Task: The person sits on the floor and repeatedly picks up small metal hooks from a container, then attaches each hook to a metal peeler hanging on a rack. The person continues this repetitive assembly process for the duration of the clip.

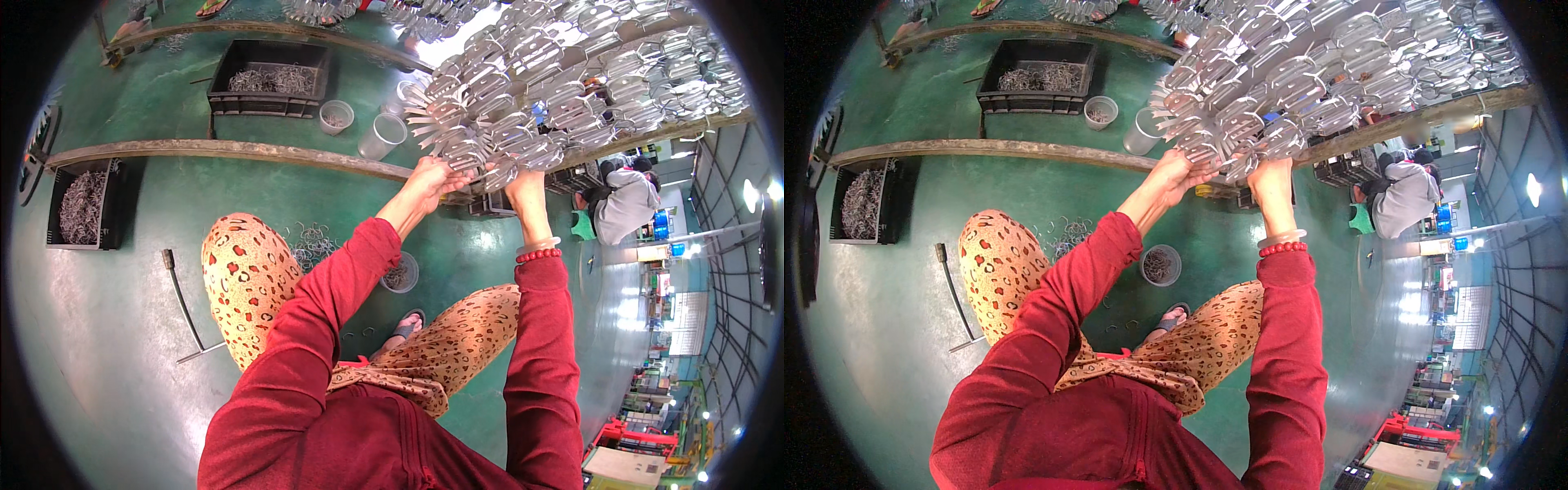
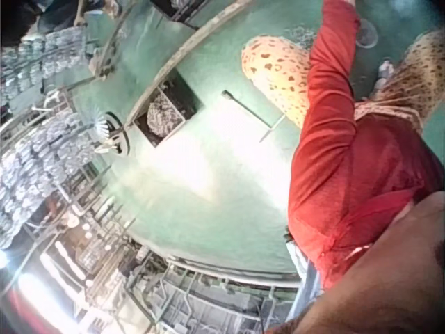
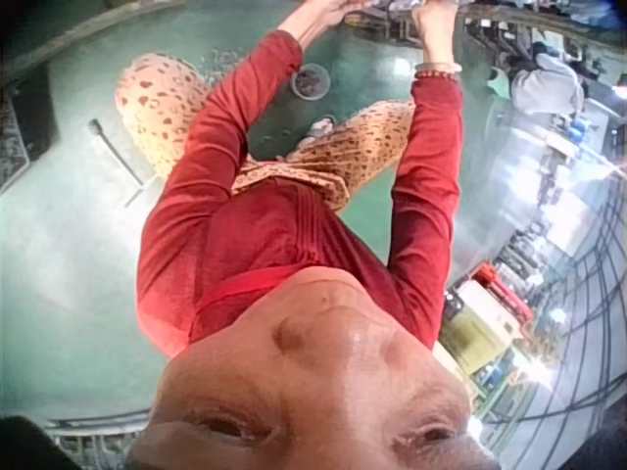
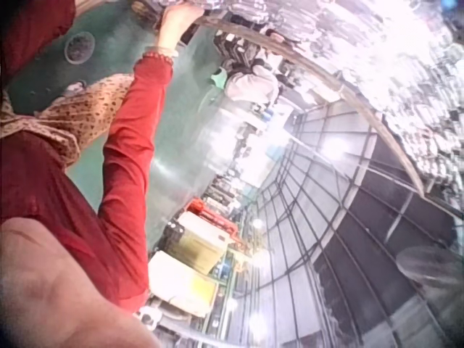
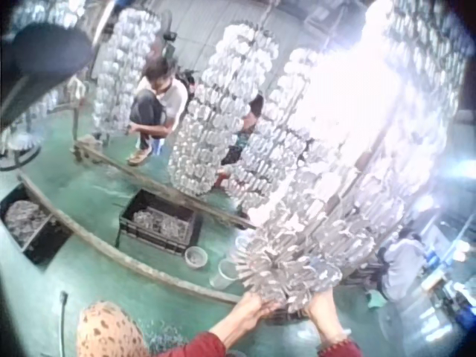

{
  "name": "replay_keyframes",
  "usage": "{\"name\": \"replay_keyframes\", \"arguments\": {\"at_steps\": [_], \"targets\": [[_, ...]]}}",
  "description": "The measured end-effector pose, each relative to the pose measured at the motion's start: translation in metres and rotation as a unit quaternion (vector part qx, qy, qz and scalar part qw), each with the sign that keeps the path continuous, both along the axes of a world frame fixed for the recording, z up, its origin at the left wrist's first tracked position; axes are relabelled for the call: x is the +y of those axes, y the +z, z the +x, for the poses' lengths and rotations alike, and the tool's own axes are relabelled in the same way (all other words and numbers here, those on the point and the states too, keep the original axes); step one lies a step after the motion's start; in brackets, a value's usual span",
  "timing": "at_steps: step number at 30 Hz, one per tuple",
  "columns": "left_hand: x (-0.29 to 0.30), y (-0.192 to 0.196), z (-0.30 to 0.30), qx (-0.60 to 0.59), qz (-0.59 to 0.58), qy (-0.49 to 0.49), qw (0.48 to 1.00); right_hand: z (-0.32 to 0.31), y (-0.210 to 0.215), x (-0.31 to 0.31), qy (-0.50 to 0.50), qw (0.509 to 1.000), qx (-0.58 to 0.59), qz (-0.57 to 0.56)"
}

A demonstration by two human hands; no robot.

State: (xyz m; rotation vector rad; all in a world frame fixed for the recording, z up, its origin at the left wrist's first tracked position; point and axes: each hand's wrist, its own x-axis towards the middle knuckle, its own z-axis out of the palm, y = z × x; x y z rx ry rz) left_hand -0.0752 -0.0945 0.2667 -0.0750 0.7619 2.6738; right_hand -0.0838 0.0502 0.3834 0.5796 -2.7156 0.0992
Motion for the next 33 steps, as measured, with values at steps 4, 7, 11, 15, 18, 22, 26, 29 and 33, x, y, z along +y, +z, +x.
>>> {"name": "replay_keyframes", "arguments": {"at_steps": [4,7,11,15,18,22,26,29,33], "targets": [[0.004,-0.001,0.001,-0.012,0.002,0.006,1.000,-0.017,-0.013,0.023,-0.079,0.993,-0.083,0.022],[0.005,-0.003,-0.001,-0.030,0.000,0.010,1.000,0.000,-0.007,0.001,-0.089,0.996,0.009,-0.018],[-0.001,-0.001,-0.001,-0.024,0.004,0.007,1.000,0.011,0.011,-0.022,-0.066,0.992,-0.066,-0.087],[0.000,0.004,0.001,-0.025,0.020,0.005,0.999,0.010,0.004,-0.020,-0.050,0.981,-0.058,-0.178],[-0.002,0.004,0.001,-0.021,0.013,0.005,1.000,0.020,0.015,-0.030,-0.068,0.994,-0.027,-0.077],[-0.003,0.004,0.000,-0.013,0.017,0.010,1.000,0.014,0.014,-0.028,-0.091,0.990,-0.070,-0.085],[-0.006,0.002,0.001,0.008,-0.002,0.020,1.000,0.019,0.013,-0.029,-0.086,0.993,-0.026,-0.077],[-0.005,0.005,0.002,0.010,-0.051,0.028,0.998,0.019,0.008,-0.024,-0.081,0.990,-0.035,-0.111],[-0.010,0.014,0.010,-0.011,-0.117,0.028,0.993,0.032,0.022,-0.043,-0.148,0.952,-0.117,-0.240]]}}
